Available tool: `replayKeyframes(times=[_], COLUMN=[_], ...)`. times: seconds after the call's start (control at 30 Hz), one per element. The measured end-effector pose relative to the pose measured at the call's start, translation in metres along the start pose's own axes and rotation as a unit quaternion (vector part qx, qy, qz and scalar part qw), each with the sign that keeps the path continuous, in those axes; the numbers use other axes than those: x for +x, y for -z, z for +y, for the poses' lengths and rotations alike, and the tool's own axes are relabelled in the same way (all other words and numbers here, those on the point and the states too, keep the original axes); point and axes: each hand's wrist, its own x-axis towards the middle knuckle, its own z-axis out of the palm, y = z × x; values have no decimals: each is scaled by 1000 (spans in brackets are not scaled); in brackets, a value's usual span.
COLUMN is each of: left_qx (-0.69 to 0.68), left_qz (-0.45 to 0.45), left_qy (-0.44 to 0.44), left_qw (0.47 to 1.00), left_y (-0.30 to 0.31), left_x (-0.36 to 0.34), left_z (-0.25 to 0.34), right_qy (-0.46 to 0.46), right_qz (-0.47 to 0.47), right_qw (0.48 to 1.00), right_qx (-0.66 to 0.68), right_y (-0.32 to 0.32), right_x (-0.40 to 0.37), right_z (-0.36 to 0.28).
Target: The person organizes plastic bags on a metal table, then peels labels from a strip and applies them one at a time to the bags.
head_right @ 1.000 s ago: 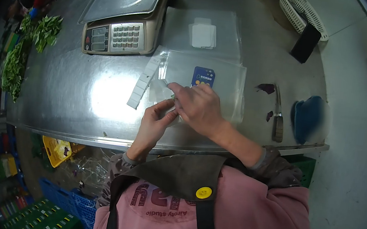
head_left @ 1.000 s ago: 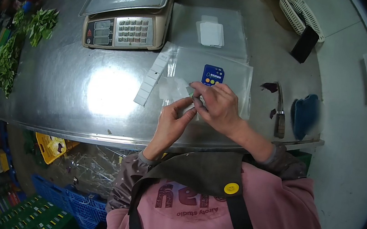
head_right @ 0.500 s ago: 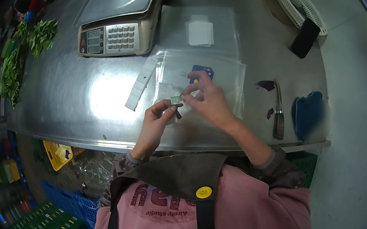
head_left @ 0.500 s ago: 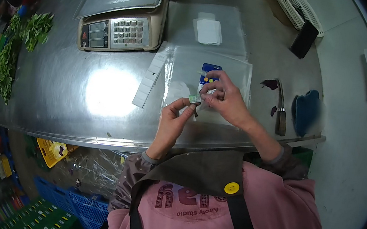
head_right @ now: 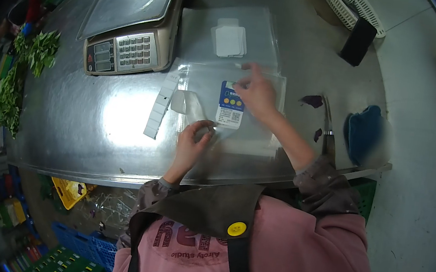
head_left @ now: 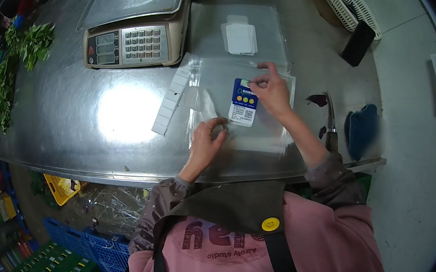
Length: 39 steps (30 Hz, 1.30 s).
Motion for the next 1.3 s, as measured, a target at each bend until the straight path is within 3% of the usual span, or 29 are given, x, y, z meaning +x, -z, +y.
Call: replayKeyframes(times=[0.07,0.13,0.27,0.37,0.43,0.47,0.53,0.57,0.63,0.67,0.73,0.77,0.8,0.87,0.97,1.03,1.07,1.13,1.17,1.23,1.3], left_qx=[19,63,63,49,49,48,10,9,-32,-32,-216,-199,-197,-275,-341,-348,-355,-385,-414,-408,-404], left_qz=[-10,-17,-25,-17,-15,-15,-3,-4,-5,-7,-25,8,7,108,172,175,175,165,156,160,162], left_qy=[0,20,9,8,12,13,6,5,21,19,114,94,93,103,98,98,95,103,111,108,105], left_qw=[1000,998,998,999,999,999,1000,1000,999,999,969,976,976,950,919,916,914,902,890,892,894], left_y=[1,3,4,3,4,2,-1,-2,-2,0,9,16,24,40,58,60,59,54,53,54,54], left_x=[1,0,0,1,1,0,0,0,1,1,1,0,-1,-7,-13,-16,-16,-17,-18,-20,-21], left_z=[1,5,5,6,6,2,-7,-7,-6,-5,3,10,15,18,15,16,17,21,24,26,26], right_qy=[24,100,136,161,30,30,116,115,179,178,15,15,30,45,47,216,217,122,121,33,11], right_qz=[-20,-41,-42,43,-59,-60,-177,-176,-223,-221,-250,-248,-236,-227,-247,-209,-209,-207,-206,-242,-216], right_qw=[997,966,942,931,965,965,968,968,914,914,957,958,963,967,960,923,923,959,959,969,976], right_qx=[-65,-236,-304,-324,-254,-254,-133,-134,-289,-290,-146,-145,-128,-110,-120,-239,-241,-153,-152,-23,15], right_y=[-10,-17,-17,2,25,34,53,58,63,63,61,62,63,65,69,67,66,63,67,76,80], right_x=[5,9,15,13,5,-3,-25,-36,-52,-53,-52,-50,-46,-46,-47,-49,-47,-42,-40,-36,-25], right_z=[-1,3,5,0,-9,-5,5,9,19,25,35,39,42,37,18,30,37,46,46,33,39])
